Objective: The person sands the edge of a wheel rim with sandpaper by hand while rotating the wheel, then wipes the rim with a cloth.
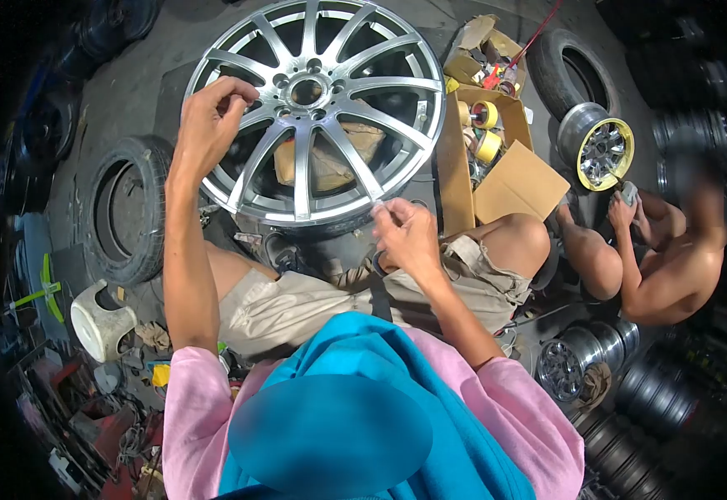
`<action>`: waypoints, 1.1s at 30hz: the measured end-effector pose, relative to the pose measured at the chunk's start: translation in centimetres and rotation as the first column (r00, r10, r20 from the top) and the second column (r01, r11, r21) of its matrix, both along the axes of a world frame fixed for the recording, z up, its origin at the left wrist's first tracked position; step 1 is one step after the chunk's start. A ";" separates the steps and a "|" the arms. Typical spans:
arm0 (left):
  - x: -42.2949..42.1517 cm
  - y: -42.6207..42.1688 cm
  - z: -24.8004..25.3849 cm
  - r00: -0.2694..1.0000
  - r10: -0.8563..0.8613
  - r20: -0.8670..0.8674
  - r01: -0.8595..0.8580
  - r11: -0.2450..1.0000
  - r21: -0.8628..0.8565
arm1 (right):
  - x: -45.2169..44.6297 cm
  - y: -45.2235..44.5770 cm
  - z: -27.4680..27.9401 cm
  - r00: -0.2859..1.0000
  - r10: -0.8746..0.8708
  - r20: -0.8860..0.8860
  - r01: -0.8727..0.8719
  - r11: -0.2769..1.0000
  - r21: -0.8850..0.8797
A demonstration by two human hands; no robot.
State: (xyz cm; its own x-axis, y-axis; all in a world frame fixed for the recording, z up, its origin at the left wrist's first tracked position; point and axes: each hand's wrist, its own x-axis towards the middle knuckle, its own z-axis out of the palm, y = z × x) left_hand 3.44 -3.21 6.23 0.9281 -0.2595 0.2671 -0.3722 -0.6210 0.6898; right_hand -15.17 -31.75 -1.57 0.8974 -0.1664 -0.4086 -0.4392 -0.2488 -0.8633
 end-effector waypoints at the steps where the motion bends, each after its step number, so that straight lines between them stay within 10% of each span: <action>1: 0.0 0.0 0.0 1.000 -0.009 0.004 0.009 1.000 -0.001 | -0.3 0.8 -0.1 1.000 -0.005 -0.017 0.006 0.999 0.045; 33: -0.8 0.5 0.5 1.000 -0.006 -0.018 0.005 0.999 -0.037 | -1.1 6.3 -0.4 0.994 0.021 -0.103 0.002 0.976 0.219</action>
State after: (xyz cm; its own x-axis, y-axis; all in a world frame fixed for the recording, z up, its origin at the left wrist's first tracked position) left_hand 2.67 -2.70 6.77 0.9315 -0.2547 0.2595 -0.3624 -0.5929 0.7191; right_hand -16.22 -25.50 -2.01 0.8490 -0.0546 -0.5256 -0.5283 -0.0636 -0.8467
